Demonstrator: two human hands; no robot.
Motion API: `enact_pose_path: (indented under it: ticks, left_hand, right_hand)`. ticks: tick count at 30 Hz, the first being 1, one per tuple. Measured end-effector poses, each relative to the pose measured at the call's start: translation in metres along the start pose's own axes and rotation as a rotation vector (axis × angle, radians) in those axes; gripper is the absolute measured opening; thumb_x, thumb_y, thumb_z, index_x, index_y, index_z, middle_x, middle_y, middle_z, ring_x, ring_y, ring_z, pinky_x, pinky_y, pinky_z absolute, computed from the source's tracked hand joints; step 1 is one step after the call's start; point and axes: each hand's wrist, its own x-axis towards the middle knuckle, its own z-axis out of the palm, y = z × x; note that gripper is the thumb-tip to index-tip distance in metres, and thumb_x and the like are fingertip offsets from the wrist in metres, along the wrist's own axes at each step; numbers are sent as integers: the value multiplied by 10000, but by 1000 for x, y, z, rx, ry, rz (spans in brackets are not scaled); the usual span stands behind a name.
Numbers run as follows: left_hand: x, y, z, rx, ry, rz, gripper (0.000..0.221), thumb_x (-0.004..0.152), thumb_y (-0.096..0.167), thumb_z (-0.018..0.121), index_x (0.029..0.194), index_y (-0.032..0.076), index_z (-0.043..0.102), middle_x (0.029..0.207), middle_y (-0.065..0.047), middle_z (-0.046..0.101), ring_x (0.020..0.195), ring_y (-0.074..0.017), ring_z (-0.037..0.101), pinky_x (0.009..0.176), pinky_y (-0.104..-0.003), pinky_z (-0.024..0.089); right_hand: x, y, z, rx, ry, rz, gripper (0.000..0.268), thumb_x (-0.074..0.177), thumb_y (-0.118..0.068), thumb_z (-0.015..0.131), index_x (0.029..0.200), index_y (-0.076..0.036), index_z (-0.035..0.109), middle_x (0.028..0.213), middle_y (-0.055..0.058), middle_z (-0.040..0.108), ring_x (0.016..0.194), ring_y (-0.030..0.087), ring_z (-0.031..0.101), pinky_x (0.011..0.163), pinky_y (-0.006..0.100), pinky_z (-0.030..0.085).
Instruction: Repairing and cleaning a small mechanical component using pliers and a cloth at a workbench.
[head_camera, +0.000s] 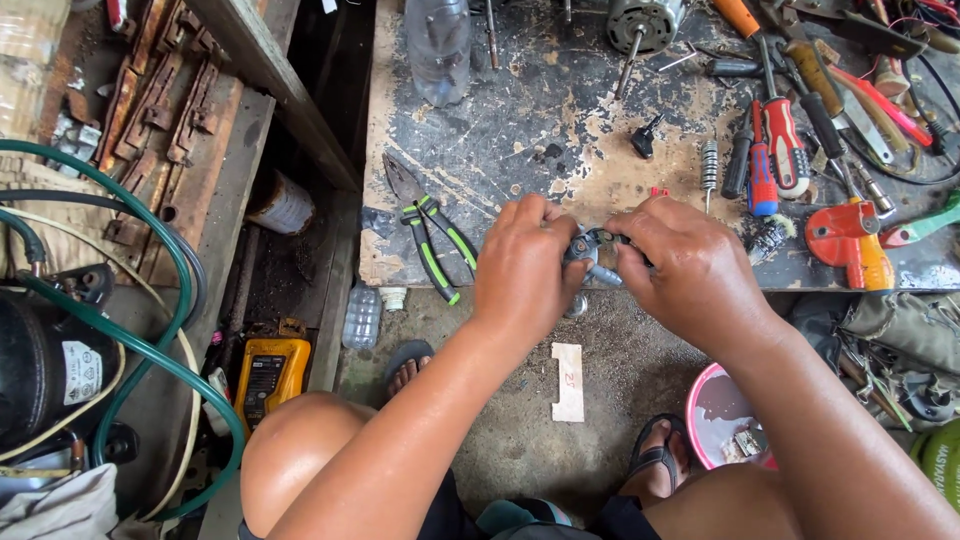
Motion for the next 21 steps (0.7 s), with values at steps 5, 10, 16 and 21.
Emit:
enact_pose_path:
  ticks: [5,10,16,21]
  left_hand:
    - [-4,2,7,-37,32,53,251,751,87,818,973,12,731,1028,-147,609,985,-400,657,816,-547,574]
    - [-4,2,11,-20,43,77,255,741,111,819,959,39,707,1024,-128,612,919,-421,682,768,-563,579]
    - [-4,2,13,-15,43,77,254,742,129,826,949,60,695,1057,-116,613,929,-422,693,763,-557,585]
    - [-4,4,9,-18,27,70,233,751,98,825,942,55,699,1051,-110,607,936,-414,697,757,-531,588]
  right_hand:
    - [-4,1,3,-36,-7,-73,96,946,-85,704,1025,-52,745,851,116,681,802,331,711,675,432,584]
    - [-9,6,7,-61,-6,-106,79,960,-94,695,1012,-53,738,870,100,682,812,314,709,681,417,586]
    - [-7,-2,6,-111,29,-163,52,974,-58,679,966,-63,730,869,84,684,809,289,706,682,385,588]
    - [-9,-3,8,-201,49,-177,87,984,-79,645,943,-79,722,860,52,656,801,237,688,671,345,584]
